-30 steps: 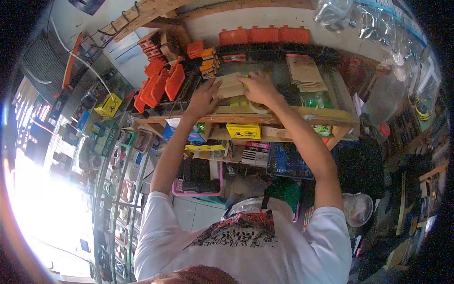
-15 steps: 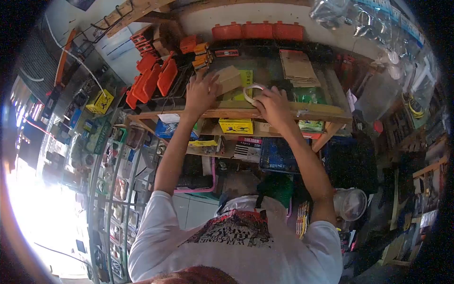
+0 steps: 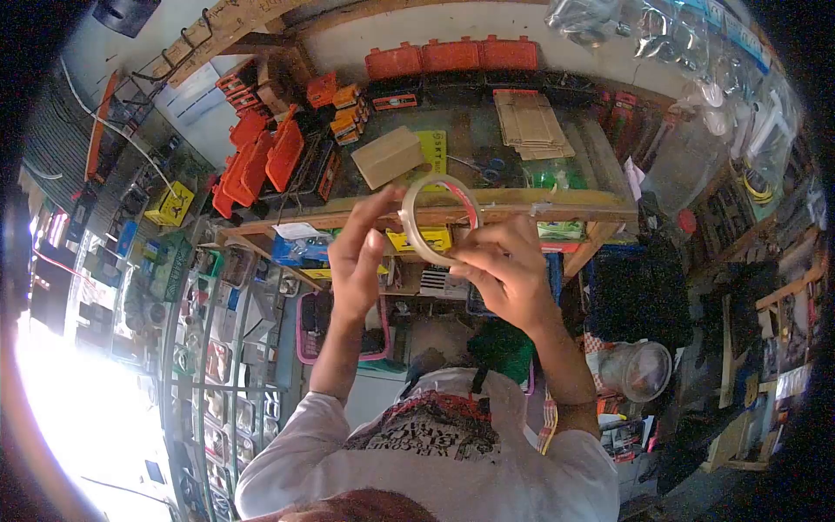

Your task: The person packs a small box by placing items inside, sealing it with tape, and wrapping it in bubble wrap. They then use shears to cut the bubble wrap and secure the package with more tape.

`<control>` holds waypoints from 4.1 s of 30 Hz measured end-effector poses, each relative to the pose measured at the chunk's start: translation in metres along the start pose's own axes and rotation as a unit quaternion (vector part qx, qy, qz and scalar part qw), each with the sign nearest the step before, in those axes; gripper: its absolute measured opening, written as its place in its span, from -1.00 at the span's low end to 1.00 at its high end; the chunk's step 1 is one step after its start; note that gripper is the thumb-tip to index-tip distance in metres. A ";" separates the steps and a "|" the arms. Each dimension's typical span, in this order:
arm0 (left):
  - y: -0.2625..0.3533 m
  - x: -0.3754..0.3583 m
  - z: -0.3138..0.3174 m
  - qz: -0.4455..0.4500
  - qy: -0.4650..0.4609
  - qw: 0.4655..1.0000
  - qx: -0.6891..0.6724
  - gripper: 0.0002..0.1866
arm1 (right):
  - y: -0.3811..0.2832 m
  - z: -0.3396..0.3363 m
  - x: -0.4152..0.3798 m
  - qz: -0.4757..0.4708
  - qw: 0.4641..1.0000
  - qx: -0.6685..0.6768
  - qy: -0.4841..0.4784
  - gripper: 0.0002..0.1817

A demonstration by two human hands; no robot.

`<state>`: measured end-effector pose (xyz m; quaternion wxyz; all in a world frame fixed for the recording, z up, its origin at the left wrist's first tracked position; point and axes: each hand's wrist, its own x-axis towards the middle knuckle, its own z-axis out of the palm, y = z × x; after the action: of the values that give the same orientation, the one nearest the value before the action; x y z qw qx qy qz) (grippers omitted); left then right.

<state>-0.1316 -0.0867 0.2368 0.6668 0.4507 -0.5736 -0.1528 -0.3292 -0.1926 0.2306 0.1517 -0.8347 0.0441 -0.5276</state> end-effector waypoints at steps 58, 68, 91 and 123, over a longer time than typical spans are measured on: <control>-0.036 -0.087 -0.020 -0.008 -0.156 0.956 0.247 0.11 | -0.007 0.106 -0.096 0.457 0.759 0.449 -0.119 -0.72; -0.031 -0.034 -0.034 -0.036 -0.192 0.959 0.206 0.05 | 0.056 0.034 0.000 0.281 0.918 0.149 -0.237 -0.79; -0.099 0.175 0.002 -0.082 -0.392 0.866 0.299 -0.01 | 0.207 0.006 0.056 0.259 0.894 -0.174 -0.321 -0.48; -0.139 0.195 0.004 0.000 -0.416 0.878 0.238 -0.01 | 0.240 -0.024 0.101 0.268 0.871 0.025 -0.411 -0.50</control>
<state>-0.0341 -0.3051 0.2511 0.2395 0.4912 -0.8168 -0.1851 -0.2853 -0.4495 0.2554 0.3130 -0.9281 0.1864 -0.0771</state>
